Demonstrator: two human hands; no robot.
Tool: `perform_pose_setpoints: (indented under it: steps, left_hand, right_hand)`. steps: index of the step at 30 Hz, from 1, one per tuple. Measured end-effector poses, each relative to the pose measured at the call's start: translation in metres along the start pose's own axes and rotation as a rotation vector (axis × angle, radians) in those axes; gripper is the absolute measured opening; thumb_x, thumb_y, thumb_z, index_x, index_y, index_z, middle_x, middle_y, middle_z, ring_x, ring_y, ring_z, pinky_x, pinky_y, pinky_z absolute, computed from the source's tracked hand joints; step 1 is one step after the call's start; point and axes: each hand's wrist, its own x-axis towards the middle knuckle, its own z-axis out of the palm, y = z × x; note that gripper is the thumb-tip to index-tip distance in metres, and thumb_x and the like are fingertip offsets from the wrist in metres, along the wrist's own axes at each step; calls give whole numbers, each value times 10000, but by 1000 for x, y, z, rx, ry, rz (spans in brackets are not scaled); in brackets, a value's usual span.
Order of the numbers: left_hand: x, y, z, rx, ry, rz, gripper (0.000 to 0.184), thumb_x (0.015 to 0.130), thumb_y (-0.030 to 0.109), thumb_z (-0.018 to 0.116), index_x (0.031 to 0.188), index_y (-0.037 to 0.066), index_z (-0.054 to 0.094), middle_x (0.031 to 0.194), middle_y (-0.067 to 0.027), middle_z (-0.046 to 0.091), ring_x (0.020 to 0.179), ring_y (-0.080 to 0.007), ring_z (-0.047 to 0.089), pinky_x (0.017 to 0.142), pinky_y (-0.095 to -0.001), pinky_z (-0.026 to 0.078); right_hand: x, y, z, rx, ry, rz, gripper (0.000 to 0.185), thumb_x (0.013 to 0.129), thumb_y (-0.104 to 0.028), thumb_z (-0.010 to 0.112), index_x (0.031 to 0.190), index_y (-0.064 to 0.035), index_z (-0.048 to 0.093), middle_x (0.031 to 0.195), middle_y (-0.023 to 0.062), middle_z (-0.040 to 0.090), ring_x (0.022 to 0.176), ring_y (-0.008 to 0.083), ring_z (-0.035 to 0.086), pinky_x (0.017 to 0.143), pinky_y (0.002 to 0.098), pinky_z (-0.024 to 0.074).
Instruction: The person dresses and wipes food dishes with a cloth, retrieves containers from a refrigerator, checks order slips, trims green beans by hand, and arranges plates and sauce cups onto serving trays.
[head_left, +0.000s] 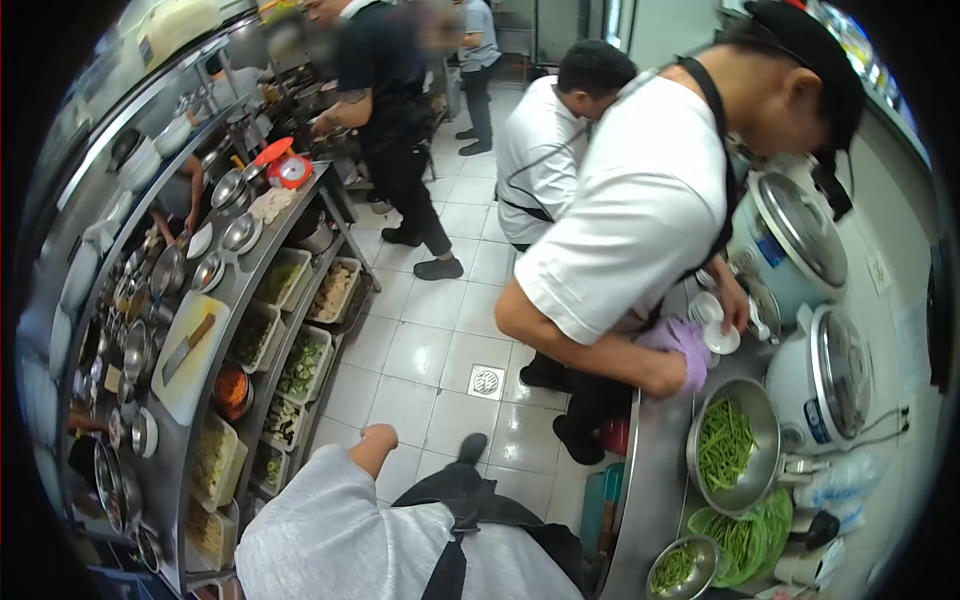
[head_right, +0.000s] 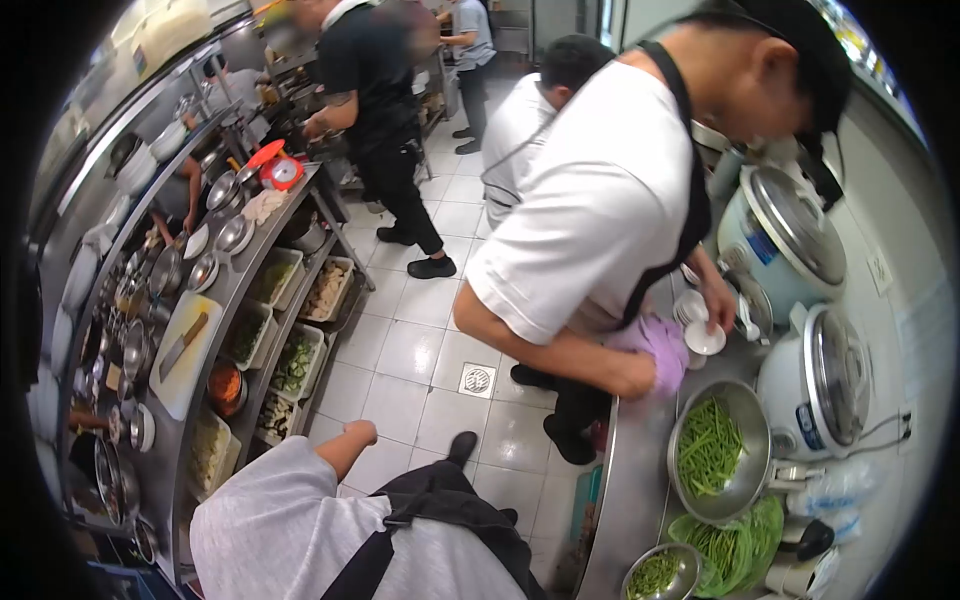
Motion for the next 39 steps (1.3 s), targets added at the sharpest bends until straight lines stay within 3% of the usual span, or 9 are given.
perform_pose_setpoints:
  steps: [2,4,5,8,11,14,23,26,39]
  left_hand:
    - [-29,-12,-7,-128,101,-59,306,872,235,512,1072,67,671,1085,-123,675,965,-244,665,735,-445,540]
    - [51,-3,47,-382,-396,-21,308,842,184,520,1085,86,683,1195,-130,628,1052,-297,634,825,-476,490]
    - [51,-9,64,-695,-448,25,361,852,310,581,1111,71,659,1164,-117,645,960,-240,658,755,-442,544]
    - [86,25,23,57,-623,200,406,881,313,505,1262,193,579,1352,-78,524,1232,-285,501,955,-609,375]
    - [124,-20,-66,-332,-86,361,382,876,327,526,1246,263,591,1354,-42,522,1280,-263,455,972,-659,324]
    - [163,-77,-139,-325,105,230,342,769,272,644,1110,279,670,1092,-49,672,1055,-250,616,902,-491,462]
    - [170,-179,-346,-1003,500,330,257,833,90,541,1024,185,683,781,-105,663,727,-272,644,732,-357,516]
    - [169,-153,-401,-1402,297,458,389,804,-47,473,1069,159,668,825,-121,637,701,-300,630,713,-375,518]
    - [251,-148,-710,-1084,1009,820,539,719,-106,420,1172,118,606,1204,-150,527,1156,-319,502,1007,-369,400]
  right_hand:
    - [-24,-45,9,1683,-441,451,80,926,-191,555,933,-111,562,680,-6,483,641,166,497,694,370,457]
    - [-47,-164,4,1608,-429,840,75,851,-112,582,796,-82,623,670,24,602,661,175,596,676,323,485]
    - [-70,-213,8,1661,-1052,-69,128,820,-108,602,715,-55,652,677,57,652,666,207,645,639,340,510]
    - [-126,-328,22,1850,-1631,-152,134,714,-74,750,820,-6,706,702,104,663,615,237,639,567,317,502]
    - [-181,-402,61,1896,-1859,-378,181,742,-153,763,874,-42,705,807,139,677,694,274,645,610,359,514]
    - [-228,-491,84,1939,-1794,-190,156,716,-123,800,684,-54,664,572,37,566,528,147,557,496,237,432]
    - [-295,-664,179,1658,-1718,-93,321,845,-71,644,1163,-33,629,936,80,641,728,123,597,656,261,495]
    - [-318,-691,227,1671,-1982,496,497,869,-95,639,1339,-43,488,1141,87,577,796,103,575,714,267,500]
    - [-380,-907,471,1652,-1921,19,679,821,-62,612,1445,-89,343,1347,116,441,1088,198,508,890,340,458]
